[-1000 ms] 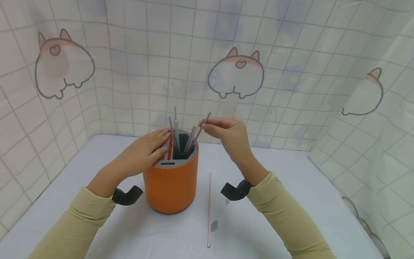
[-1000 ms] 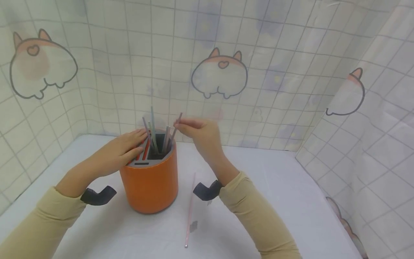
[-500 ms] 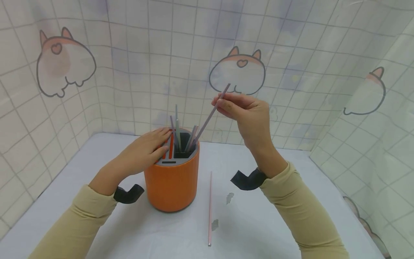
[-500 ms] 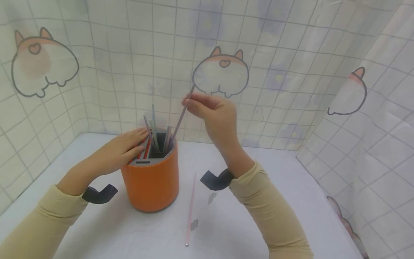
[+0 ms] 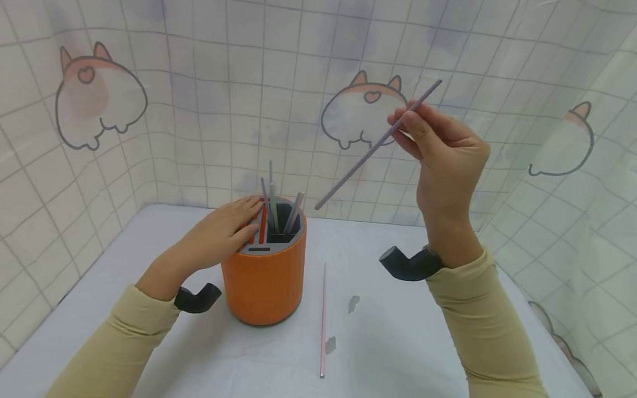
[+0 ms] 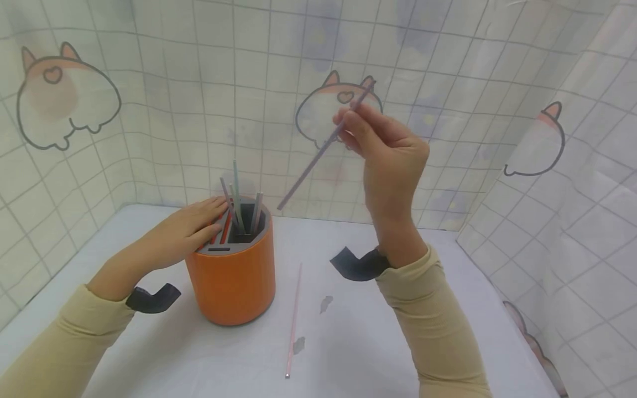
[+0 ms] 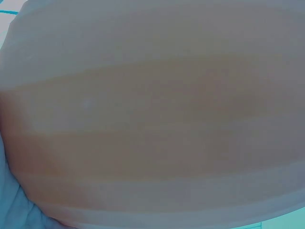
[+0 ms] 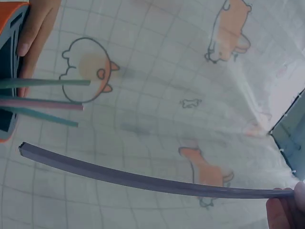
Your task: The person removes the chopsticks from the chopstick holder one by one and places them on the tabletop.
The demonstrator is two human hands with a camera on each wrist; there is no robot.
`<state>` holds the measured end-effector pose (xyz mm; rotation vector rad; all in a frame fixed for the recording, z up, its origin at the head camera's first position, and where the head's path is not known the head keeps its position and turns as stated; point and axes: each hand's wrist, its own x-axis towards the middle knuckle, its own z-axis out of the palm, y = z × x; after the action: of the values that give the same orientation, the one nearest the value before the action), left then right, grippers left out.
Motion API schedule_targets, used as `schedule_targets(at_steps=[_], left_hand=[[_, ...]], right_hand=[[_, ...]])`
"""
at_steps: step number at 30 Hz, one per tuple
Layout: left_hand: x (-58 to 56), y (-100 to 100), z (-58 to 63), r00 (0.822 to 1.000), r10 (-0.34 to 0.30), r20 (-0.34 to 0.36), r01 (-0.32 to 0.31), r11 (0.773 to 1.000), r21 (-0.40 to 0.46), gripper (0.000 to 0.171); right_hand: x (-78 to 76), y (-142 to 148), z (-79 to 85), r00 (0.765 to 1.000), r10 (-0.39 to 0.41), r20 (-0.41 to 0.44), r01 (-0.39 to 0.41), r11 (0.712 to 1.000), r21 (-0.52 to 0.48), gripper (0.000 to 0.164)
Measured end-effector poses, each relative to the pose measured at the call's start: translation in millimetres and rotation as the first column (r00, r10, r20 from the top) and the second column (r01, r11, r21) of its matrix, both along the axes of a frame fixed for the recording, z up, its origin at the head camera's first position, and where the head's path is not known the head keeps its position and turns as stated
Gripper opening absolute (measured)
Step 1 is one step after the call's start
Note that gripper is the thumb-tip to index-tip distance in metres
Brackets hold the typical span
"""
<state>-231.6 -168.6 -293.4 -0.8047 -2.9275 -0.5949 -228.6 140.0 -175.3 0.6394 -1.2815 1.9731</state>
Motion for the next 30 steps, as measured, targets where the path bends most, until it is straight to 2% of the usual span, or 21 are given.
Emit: schedule_targets(at_steps=[3,5,8,11,12,14,16,19,21,22,26,28,30], left_hand=[[-0.1,0,-0.1,1.0,-0.004,-0.003,0.004,1.0,0.002,0.057],[-0.3,0,0.0,1.0,-0.002,-0.004,0.002,1.0,0.0,0.057],[-0.9,-1,-0.2,1.0,0.003,-0.007,-0.003,1.0,-0.006,0.057],[-2.2,-1,-0.5,1.0,0.006,-0.012,-0.006,1.0,-0.01,0.057],[-2.6,-1,-0.5,1.0,0.007,-0.012,-0.007,1.0,-0.011,0.057],[-3.6,-2,-0.7,1.0,0.009,-0.011,-0.009,1.0,-0.014,0.056],[-4.2,-2,-0.9,1.0,0.013,-0.006,-0.013,1.0,-0.017,0.056],[-4.3,-3,-1.3,1.0,0.016,-0.003,-0.016,1.0,-0.021,0.056],[-4.4,-3,-1.6,1.0,0.018,-0.003,-0.018,1.0,-0.021,0.057],[-4.6,-3,-1.8,1.0,0.019,-0.003,-0.019,1.0,-0.021,0.057],[-5.0,-4,-3.1,1.0,0.023,-0.005,-0.023,1.0,-0.02,0.056],[-5.1,-5,-3.4,1.0,0.023,-0.006,-0.023,1.0,-0.02,0.056],[-5.1,-5,-3.4,1.0,0.023,-0.005,-0.023,1.0,-0.019,0.056]], right_hand=[[-4.3,12,-2.0,0.998,0.004,0.06,-0.004,1.0,-0.001,0.024],[-10.3,19,-8.5,0.992,0.014,0.126,-0.019,0.999,0.043,0.024],[-24.1,29,-27.4,0.974,0.037,0.224,-0.069,0.988,0.138,0.019],[-38.5,35,-54.1,0.938,0.054,0.343,-0.145,0.958,0.245,0.012],[-42.8,36,-64.6,0.918,0.049,0.394,-0.171,0.944,0.282,0.011],[-49.0,36,-86.5,0.861,0.004,0.509,-0.22,0.905,0.365,0.013],[-53.9,33,-110.0,0.781,-0.06,0.621,-0.275,0.86,0.43,0.019],[-58.7,29,-143.9,0.647,-0.141,0.749,-0.373,0.799,0.472,0.031],[-61.1,27,-163.5,0.572,-0.168,0.803,-0.421,0.78,0.463,0.033],[-61.7,26,-172.1,0.543,-0.179,0.821,-0.435,0.776,0.457,0.033],[-62.7,24,-202.4,0.464,-0.193,0.865,-0.459,0.783,0.42,0.029],[-62.4,24,-214.7,0.431,-0.191,0.882,-0.464,0.791,0.398,0.027],[-62.0,24,-223.9,0.409,-0.18,0.895,-0.472,0.797,0.376,0.027]])
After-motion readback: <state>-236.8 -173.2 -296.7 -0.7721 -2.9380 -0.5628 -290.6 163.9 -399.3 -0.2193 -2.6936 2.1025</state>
